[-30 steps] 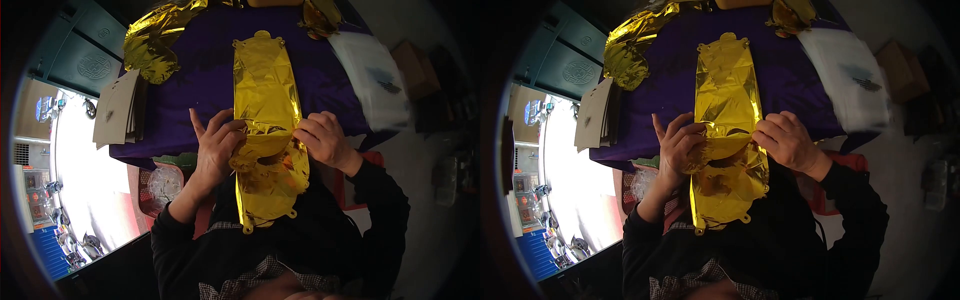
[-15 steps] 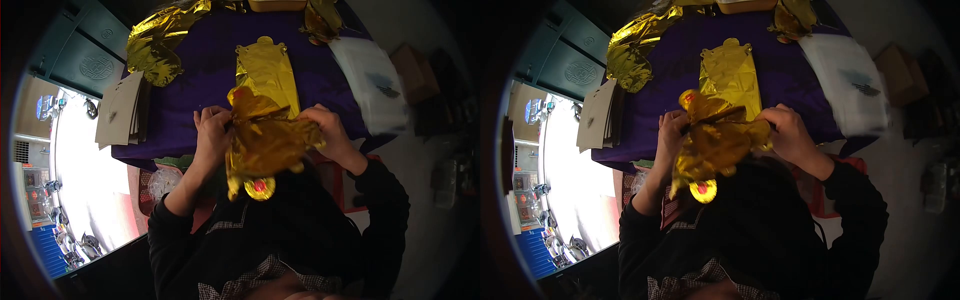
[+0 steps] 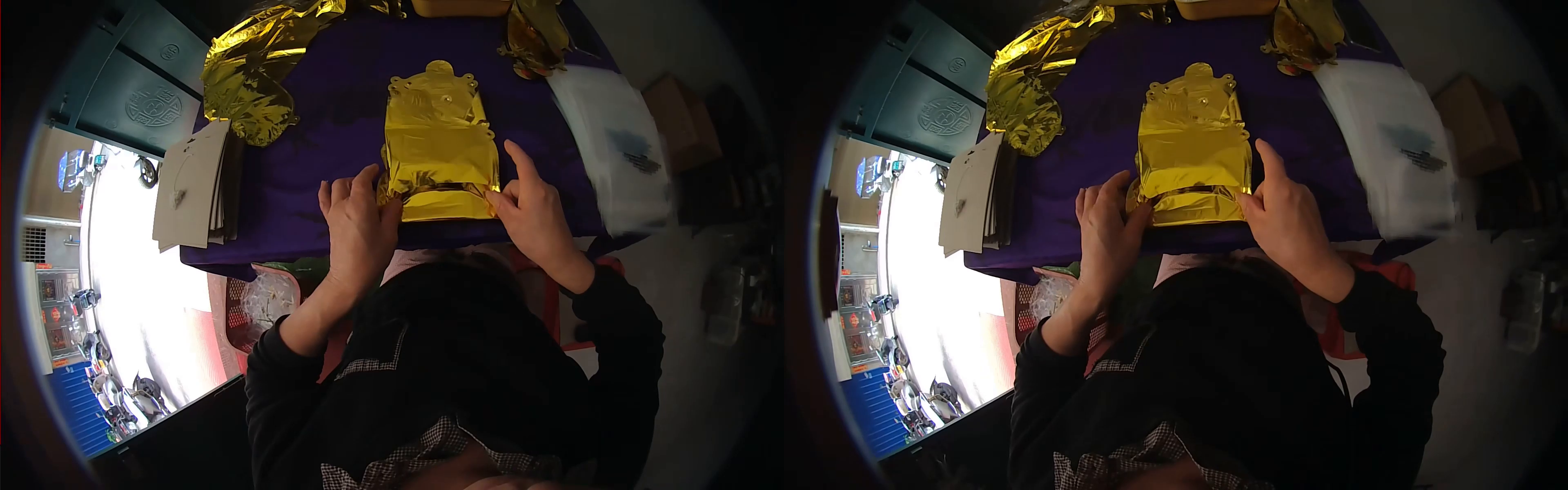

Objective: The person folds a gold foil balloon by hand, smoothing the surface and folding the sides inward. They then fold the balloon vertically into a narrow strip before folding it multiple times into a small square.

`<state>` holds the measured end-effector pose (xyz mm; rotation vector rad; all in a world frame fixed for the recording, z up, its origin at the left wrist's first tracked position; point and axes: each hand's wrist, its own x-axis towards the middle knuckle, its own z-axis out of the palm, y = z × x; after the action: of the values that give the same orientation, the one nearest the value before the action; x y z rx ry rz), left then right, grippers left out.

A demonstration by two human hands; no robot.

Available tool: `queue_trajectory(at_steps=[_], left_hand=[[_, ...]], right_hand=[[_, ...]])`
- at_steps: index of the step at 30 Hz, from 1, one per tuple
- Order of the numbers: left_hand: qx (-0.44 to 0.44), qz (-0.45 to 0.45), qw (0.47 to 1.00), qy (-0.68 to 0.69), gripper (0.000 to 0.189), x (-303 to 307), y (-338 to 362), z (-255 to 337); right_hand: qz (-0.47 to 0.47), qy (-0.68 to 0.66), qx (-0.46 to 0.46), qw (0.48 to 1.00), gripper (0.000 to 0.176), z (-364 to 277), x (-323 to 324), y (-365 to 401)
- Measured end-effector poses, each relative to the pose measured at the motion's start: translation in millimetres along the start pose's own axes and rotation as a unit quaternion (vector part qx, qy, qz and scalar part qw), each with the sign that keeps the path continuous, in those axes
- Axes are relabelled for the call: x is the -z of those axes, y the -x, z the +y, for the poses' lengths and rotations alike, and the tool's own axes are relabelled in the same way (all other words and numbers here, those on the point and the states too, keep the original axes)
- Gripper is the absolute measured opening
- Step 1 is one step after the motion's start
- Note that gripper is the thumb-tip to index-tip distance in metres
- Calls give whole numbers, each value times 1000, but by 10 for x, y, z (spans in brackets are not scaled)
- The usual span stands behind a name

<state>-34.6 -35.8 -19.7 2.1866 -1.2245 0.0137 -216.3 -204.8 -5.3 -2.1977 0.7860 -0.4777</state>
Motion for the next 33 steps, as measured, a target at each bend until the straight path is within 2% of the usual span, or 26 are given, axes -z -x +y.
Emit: queue_trajectory(at_steps=[7, 14, 19, 25, 31, 33], left_hand=[[-12, -4, 1000, -7, 48, 20, 6, 36], [-23, -23, 999, -28, 46, 41, -31, 70], [-45, 22, 998, -41, 38, -47, -16, 84], [-42, 12, 995, -93, 32, -70, -7, 166], [-56, 0, 990, -131, 37, -66, -6, 183], [-62, -1, 989, -134, 37, -72, -7, 179]], right_hand=[[11, 16, 32, 999, 76, 12, -32, 53], [55, 61, 108, 991, 78, 29, -76, 106], [91, 86, 162, 979, 81, 28, -120, 139], [128, 131, 191, 964, 83, 48, -151, 118], [141, 157, 188, 959, 66, 93, -183, 96], [138, 161, 207, 955, 53, 96, -169, 91]])
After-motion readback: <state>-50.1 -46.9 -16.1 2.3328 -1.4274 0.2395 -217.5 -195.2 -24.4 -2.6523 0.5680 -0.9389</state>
